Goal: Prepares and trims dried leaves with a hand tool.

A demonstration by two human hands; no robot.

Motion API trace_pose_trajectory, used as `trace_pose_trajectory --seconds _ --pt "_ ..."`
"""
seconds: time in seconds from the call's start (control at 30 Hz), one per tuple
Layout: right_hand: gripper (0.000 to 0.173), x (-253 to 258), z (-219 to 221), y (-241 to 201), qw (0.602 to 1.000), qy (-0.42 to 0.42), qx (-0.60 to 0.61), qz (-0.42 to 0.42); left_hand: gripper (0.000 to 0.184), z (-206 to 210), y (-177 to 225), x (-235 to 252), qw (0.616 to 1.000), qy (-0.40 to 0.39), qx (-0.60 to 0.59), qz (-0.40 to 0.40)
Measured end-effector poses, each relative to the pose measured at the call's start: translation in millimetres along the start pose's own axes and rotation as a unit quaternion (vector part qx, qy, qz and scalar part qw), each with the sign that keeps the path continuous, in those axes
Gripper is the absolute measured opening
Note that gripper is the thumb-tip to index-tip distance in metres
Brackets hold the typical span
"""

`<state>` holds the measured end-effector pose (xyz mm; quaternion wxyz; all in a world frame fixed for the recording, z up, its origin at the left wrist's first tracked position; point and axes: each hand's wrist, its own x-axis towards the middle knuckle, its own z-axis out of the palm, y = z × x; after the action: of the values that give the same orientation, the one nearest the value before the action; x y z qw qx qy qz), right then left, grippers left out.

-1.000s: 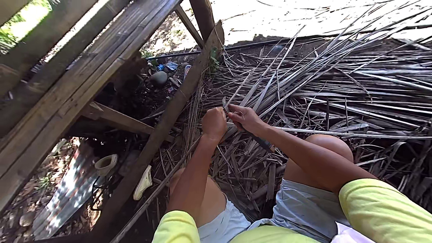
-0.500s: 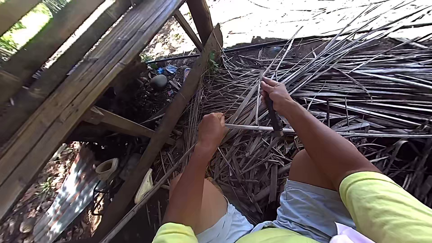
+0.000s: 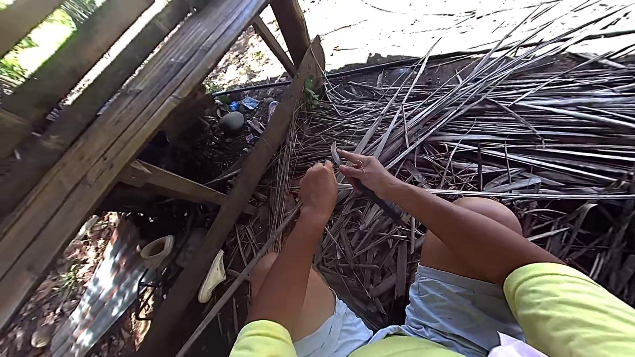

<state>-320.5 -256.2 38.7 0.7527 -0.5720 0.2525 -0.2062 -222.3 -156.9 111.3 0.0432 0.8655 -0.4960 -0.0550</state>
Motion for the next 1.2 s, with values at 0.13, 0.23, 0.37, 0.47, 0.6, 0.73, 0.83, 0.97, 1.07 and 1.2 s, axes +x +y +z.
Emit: trace_pose_trajectory --seconds 0.13,0.23,0.37,0.47,0.6,0.73,0.83,0.97,1.07,1.2 --pt "0.047 6.2 -15.5 -6.6 0.996 0.068 0.054 0.018 0.031 6.0 -1.2 -7.2 0.996 0.074 0.016 0.044" --pt "0.044 10.3 -34.5 -13.3 0.990 0.088 0.105 0.026 0.030 7.5 -3.5 -9.7 0.992 0.097 0.005 0.075" --pt "0.040 17.4 -48.4 -17.6 0.986 0.110 0.121 0.018 0.029 5.0 -4.0 -11.8 0.991 0.098 -0.007 0.090" --pt "0.039 26.2 -67.0 -20.0 0.980 0.157 0.119 0.005 0.028 1.1 -7.4 -15.9 0.989 0.105 -0.026 0.100" --pt "0.038 34.5 -107.3 -24.0 0.947 0.279 0.159 -0.028 0.026 -7.5 -21.9 -17.4 0.989 0.106 -0.062 0.086" --pt "0.035 23.8 -102.7 -32.4 0.946 0.294 0.118 -0.071 0.028 -10.4 -41.8 -2.8 0.988 0.063 -0.139 0.023" --pt "0.037 6.3 -48.5 -25.2 0.988 0.145 0.022 -0.050 0.027 -3.7 -45.2 11.4 0.982 0.004 -0.188 0.001" --pt "0.052 -4.3 -7.3 -4.5 1.000 0.007 -0.001 -0.005 0.024 -4.6 -36.8 16.4 0.968 -0.055 -0.243 -0.006" --pt "0.046 -0.8 -14.7 -8.1 0.997 0.048 0.063 -0.015 0.024 -10.8 -37.8 11.9 0.962 -0.064 -0.266 0.007" --pt "0.040 6.2 -46.9 -21.1 0.988 0.111 0.104 -0.006 0.022 -14.9 -43.6 8.0 0.957 -0.072 -0.277 0.033"
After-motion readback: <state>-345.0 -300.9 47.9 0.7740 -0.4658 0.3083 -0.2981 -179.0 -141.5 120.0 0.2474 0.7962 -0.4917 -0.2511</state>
